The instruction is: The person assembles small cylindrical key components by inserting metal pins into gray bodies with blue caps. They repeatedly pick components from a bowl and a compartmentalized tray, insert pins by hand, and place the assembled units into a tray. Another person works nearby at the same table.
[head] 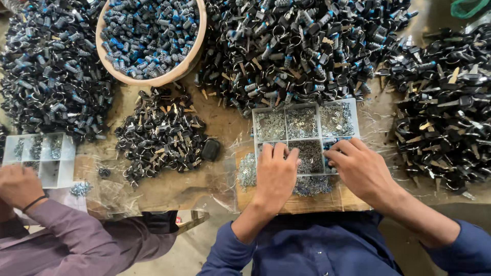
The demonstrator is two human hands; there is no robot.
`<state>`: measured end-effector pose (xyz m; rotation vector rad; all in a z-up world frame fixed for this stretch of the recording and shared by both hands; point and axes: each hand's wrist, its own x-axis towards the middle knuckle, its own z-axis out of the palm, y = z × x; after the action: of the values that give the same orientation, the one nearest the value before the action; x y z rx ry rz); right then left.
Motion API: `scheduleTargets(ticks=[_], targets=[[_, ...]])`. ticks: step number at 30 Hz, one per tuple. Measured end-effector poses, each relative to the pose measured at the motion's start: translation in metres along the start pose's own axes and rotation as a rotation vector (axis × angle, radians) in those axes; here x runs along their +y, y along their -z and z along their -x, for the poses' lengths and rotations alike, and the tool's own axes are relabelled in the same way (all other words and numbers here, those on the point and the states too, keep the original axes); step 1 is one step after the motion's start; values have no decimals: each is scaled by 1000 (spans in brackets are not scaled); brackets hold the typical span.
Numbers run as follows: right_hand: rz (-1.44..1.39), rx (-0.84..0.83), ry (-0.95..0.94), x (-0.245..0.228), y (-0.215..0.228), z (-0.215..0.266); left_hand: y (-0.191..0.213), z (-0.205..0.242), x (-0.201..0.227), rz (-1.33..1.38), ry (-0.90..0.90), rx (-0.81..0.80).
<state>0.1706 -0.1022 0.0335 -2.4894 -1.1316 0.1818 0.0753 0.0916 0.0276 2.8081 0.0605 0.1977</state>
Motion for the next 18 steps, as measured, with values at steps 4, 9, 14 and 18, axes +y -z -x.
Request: scheduleTargets(ticks=[4, 9, 14, 18], targets=[[-53, 61, -6, -1, 4, 3, -16, -3, 2, -15, -89, 40], [-219, 142, -35, 0, 7, 10, -25, -9, 1, 26, -72, 36], [-735, 127, -258, 3, -7, 17, -23, -7, 2, 92, -66, 162], [-1271, 133, -422, 8, -27, 14, -15, -9, 8, 143, -47, 189]])
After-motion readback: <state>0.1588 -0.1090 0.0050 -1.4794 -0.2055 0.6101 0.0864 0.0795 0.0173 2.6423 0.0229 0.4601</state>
